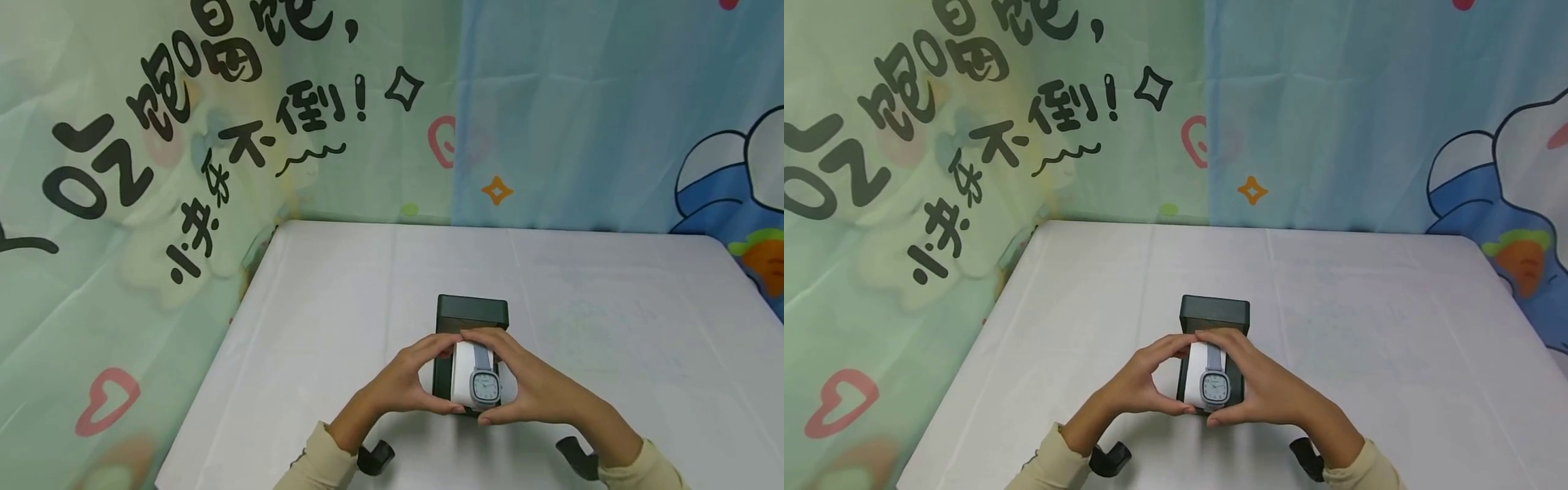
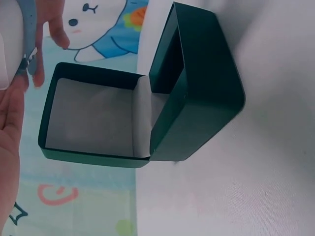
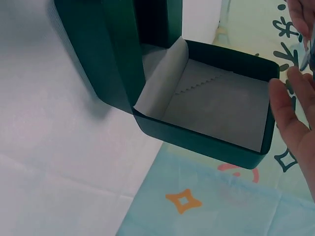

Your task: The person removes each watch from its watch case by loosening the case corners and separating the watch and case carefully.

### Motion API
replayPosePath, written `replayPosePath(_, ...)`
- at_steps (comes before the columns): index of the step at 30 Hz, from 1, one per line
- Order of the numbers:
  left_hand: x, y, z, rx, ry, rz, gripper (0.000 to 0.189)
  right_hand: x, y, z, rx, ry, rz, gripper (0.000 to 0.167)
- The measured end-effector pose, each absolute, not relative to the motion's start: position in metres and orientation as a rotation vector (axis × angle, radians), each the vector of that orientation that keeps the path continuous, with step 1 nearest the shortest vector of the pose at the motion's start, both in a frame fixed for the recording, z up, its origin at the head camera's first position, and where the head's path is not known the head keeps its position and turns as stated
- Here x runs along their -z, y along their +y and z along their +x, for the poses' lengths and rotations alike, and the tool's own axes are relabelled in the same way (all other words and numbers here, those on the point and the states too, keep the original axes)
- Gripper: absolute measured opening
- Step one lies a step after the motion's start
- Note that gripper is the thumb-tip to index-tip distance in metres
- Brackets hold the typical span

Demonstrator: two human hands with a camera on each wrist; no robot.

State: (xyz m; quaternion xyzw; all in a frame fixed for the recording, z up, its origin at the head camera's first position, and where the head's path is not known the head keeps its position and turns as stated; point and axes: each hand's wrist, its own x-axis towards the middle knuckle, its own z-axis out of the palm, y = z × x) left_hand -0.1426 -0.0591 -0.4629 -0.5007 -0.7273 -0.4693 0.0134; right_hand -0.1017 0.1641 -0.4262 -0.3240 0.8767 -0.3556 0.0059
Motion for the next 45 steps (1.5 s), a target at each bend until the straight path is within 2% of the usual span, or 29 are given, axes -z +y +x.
replayPosePath(9, 0.461, -0.055, -0.144, 1.488, -2.248, -1.513, 0.089, 0.424, 0.162, -0.104, 1.225, 2.753, -1.060, 0.084)
replayPosePath(20, 0.456, -0.054, -0.146, 1.469, -2.230, -1.488, 0.086, 0.429, 0.156, -0.103, 1.277, 2.901, -1.053, 0.086)
replayPosePath(36, 0.451, -0.052, -0.150, 1.453, -2.242, -1.502, 0.085, 0.426, 0.158, -0.098, 1.116, 2.960, -0.921, 0.097)
replayPosePath(45, 0.448, -0.057, -0.152, 1.574, -2.276, -1.577, 0.085, 0.417, 0.163, -0.095, 1.162, 2.840, -0.941, 0.093)
